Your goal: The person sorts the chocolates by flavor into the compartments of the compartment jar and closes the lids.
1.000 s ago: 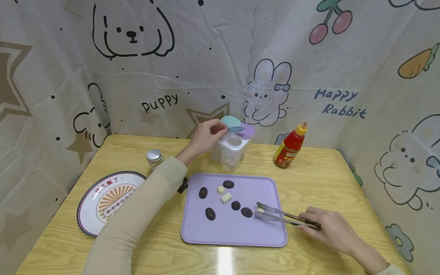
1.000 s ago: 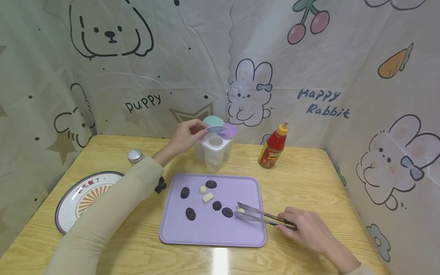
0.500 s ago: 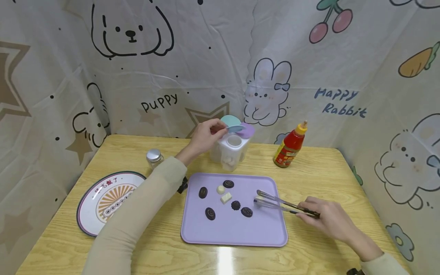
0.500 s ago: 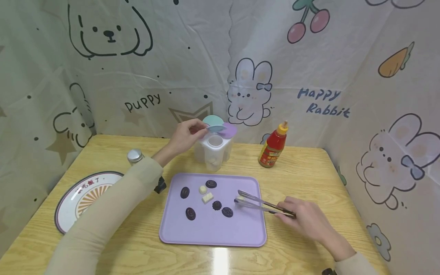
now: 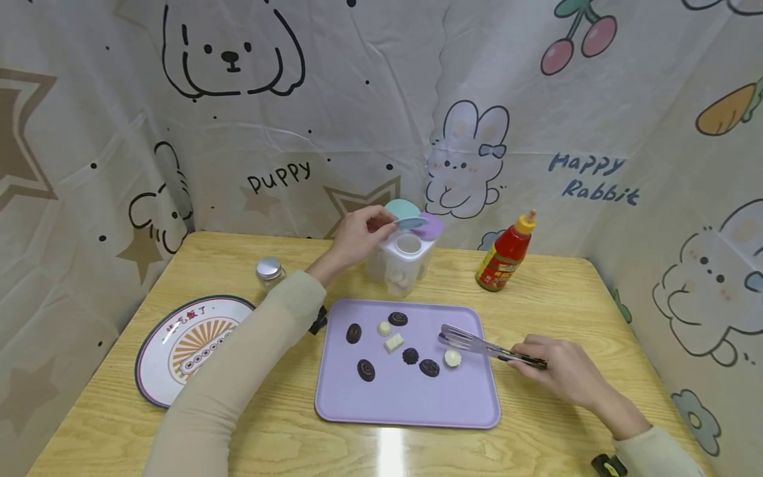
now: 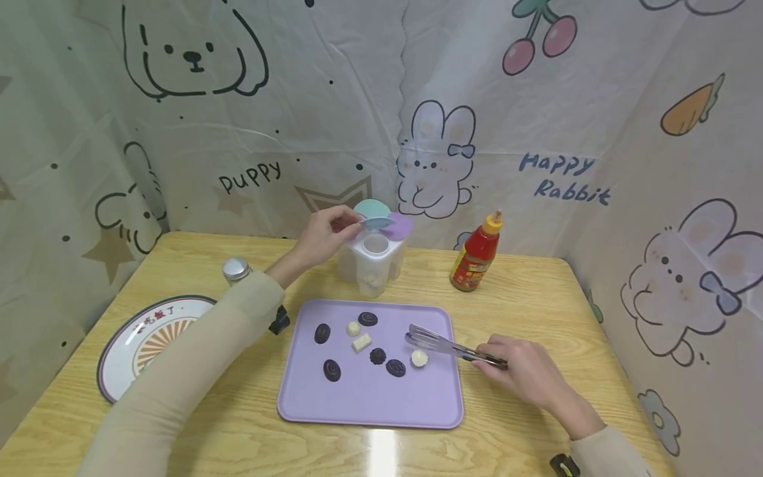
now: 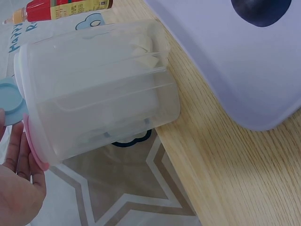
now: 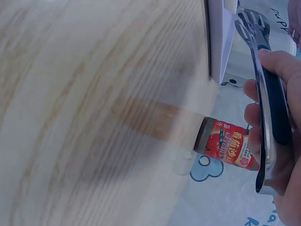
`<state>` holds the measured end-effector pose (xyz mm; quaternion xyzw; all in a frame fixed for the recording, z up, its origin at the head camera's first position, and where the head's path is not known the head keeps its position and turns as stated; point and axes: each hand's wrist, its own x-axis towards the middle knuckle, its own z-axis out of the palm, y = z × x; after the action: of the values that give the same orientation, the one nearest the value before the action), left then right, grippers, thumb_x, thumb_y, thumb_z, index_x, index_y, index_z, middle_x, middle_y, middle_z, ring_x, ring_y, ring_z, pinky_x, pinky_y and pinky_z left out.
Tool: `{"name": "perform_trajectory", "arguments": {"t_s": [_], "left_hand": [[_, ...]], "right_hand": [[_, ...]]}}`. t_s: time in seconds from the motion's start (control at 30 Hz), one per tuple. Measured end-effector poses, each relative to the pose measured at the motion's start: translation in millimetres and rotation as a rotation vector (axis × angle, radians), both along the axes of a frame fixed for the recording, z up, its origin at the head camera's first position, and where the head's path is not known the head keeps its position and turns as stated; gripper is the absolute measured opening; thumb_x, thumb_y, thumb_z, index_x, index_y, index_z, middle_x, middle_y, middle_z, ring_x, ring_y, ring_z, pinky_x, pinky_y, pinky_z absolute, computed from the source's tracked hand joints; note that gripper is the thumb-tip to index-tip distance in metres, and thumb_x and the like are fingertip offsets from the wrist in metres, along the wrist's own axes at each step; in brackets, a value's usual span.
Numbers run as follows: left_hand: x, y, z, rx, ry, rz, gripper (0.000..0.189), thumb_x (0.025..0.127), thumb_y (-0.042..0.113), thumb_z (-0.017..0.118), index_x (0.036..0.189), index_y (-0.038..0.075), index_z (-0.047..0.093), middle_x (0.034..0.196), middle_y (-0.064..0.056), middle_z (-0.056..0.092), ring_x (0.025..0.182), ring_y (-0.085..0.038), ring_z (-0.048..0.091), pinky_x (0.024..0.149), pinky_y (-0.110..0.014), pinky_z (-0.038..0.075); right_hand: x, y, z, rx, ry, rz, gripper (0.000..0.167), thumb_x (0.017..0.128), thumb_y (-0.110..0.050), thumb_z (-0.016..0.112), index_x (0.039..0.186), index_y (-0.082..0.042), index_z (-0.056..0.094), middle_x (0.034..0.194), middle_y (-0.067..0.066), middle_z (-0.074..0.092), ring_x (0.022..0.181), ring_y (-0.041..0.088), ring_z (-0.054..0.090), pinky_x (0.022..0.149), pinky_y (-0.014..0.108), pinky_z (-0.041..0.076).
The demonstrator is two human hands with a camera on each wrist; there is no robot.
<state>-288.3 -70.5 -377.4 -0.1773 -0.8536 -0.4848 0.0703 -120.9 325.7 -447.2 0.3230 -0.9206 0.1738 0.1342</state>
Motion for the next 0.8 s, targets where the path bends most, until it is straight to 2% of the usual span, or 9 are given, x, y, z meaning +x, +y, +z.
{"name": "perform_trajectory", "arguments": {"t_s": [0.1,0.27,0.5,0.8], "left_hand": [[0.5,0.2,0.6,0.001,-0.002,0.003,0.016,0.104,0.021,0.068,0.113,0.009,0.073,0.116,-0.011,0.077,0.105,-0.027,0.071,0.097,-0.042,0.059],[1.6,0.7,1.5,0.004,-0.01,0.001,0.017,0.104,0.021,0.068,0.114,0.009,0.073,0.115,-0.011,0.077,0.104,-0.026,0.071,0.097,-0.041,0.059],[1.3,0.7,0.9,0.006,-0.009,0.004,0.017,0.104,0.021,0.068,0.114,0.009,0.073,0.114,-0.01,0.077,0.102,-0.025,0.07,0.095,-0.04,0.059],[1.1,0.8,1.0,0.001,-0.003,0.006,0.016,0.104,0.021,0.068,0.113,0.009,0.073,0.114,-0.01,0.077,0.102,-0.026,0.07,0.095,-0.041,0.058]], "right_hand": [[1.7,1.5,3.0,0.008,-0.029,-0.023,0.017,0.081,-0.014,0.089,0.095,-0.019,0.081,0.079,-0.022,0.058,0.061,-0.013,0.037,0.05,0.01,0.031],[7.4,4.9,7.4,0.012,-0.026,-0.032,0.018,0.08,-0.016,0.09,0.094,-0.021,0.08,0.079,-0.023,0.059,0.062,-0.012,0.037,0.05,0.01,0.031],[17.5,8.2,4.7,0.005,-0.035,-0.03,0.019,0.079,-0.018,0.091,0.096,-0.019,0.082,0.081,-0.024,0.061,0.062,-0.014,0.038,0.051,0.008,0.031],[21.2,6.6,0.4,-0.011,-0.04,-0.001,0.021,0.078,-0.018,0.092,0.096,-0.02,0.082,0.082,-0.025,0.063,0.064,-0.014,0.04,0.053,0.006,0.033]]}}
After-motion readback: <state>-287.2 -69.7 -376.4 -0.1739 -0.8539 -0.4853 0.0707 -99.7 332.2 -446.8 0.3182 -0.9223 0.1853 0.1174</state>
